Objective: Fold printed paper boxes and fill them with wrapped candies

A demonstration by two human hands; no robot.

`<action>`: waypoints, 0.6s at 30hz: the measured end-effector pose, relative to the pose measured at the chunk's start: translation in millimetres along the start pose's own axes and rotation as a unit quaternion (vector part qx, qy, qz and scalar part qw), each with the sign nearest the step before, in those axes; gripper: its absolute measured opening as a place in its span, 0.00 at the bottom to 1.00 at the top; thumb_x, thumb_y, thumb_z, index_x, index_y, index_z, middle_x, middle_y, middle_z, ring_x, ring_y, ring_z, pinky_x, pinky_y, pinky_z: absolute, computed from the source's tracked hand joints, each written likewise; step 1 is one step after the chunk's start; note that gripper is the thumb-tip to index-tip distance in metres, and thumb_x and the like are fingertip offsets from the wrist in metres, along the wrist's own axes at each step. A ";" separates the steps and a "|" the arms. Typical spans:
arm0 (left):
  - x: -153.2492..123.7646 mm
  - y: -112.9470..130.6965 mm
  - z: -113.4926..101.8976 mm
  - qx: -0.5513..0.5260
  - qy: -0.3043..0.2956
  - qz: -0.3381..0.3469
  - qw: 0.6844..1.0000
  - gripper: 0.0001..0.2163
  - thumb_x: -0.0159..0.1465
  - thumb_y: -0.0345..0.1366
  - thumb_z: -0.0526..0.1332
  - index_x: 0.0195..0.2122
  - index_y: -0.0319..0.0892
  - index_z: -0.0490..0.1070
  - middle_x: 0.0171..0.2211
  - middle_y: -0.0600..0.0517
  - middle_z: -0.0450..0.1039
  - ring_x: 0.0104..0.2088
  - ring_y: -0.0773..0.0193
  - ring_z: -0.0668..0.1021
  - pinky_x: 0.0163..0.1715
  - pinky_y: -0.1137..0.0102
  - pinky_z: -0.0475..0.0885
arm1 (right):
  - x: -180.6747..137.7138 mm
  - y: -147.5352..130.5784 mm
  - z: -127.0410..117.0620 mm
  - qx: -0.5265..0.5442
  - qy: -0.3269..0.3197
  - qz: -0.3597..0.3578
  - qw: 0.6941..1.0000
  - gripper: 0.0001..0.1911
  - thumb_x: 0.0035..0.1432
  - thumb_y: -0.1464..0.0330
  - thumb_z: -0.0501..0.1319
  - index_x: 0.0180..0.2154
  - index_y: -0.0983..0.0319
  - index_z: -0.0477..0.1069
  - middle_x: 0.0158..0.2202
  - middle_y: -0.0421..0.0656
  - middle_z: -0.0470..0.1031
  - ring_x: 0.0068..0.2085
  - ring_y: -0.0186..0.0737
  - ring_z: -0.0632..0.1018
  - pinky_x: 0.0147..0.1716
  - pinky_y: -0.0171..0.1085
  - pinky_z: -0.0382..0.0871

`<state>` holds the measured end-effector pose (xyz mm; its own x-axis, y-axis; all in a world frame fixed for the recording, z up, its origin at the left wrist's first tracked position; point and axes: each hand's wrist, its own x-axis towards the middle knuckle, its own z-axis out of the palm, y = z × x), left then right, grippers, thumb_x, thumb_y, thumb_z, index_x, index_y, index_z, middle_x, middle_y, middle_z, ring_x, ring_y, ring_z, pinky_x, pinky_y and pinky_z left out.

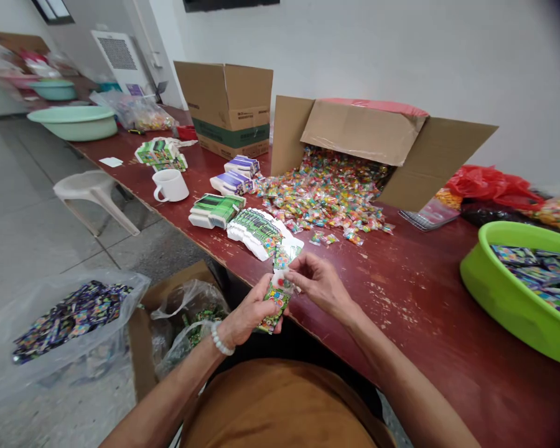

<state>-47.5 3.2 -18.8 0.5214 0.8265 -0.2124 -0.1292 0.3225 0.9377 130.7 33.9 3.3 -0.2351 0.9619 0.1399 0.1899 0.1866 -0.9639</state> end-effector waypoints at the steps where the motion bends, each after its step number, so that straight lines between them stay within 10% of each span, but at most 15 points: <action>1: -0.4 0.3 1.6 -0.004 0.001 0.005 1.000 0.18 0.54 0.27 0.56 0.47 0.44 0.60 0.31 0.55 0.72 0.22 0.69 0.75 0.22 0.74 0.68 | -2.0 -0.8 3.7 -0.032 -0.005 -0.015 0.999 0.08 0.55 0.63 0.65 0.33 0.61 0.71 0.28 0.39 0.74 0.28 0.35 0.73 0.29 0.35 0.65; 6: 0.4 3.6 5.2 -0.080 0.044 0.043 0.995 0.13 0.58 0.34 0.57 0.45 0.43 0.63 0.28 0.54 0.73 0.20 0.66 0.75 0.19 0.73 0.68 | -3.6 -6.6 1.5 -0.080 -0.069 -0.120 0.987 0.10 0.62 0.63 0.59 0.32 0.59 0.75 0.36 0.43 0.75 0.39 0.40 0.75 0.42 0.40 0.66; 11: 4.7 6.1 6.4 -0.164 0.049 0.016 0.985 0.19 0.66 0.50 0.51 0.43 0.38 0.68 0.26 0.48 0.75 0.18 0.63 0.76 0.19 0.71 0.70 | -1.5 -0.2 -3.7 0.097 0.009 0.046 0.994 0.17 0.54 0.58 0.66 0.43 0.59 0.71 0.35 0.41 0.73 0.31 0.35 0.72 0.29 0.34 0.66; 18: 8.4 -0.3 13.9 -0.187 0.087 0.024 0.978 0.14 0.63 0.43 0.54 0.43 0.38 0.68 0.23 0.49 0.75 0.15 0.62 0.75 0.14 0.72 0.68 | -7.1 9.3 13.2 0.193 -0.124 0.068 0.971 0.17 0.55 0.59 0.66 0.44 0.58 0.69 0.30 0.38 0.73 0.22 0.32 0.72 0.24 0.34 0.68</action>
<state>-31.4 3.6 -17.1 0.3593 0.9003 -0.2456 -0.4659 0.4011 0.7887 121.6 26.2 -9.7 -0.4638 0.8859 -0.0068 -0.1260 -0.0735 -0.9893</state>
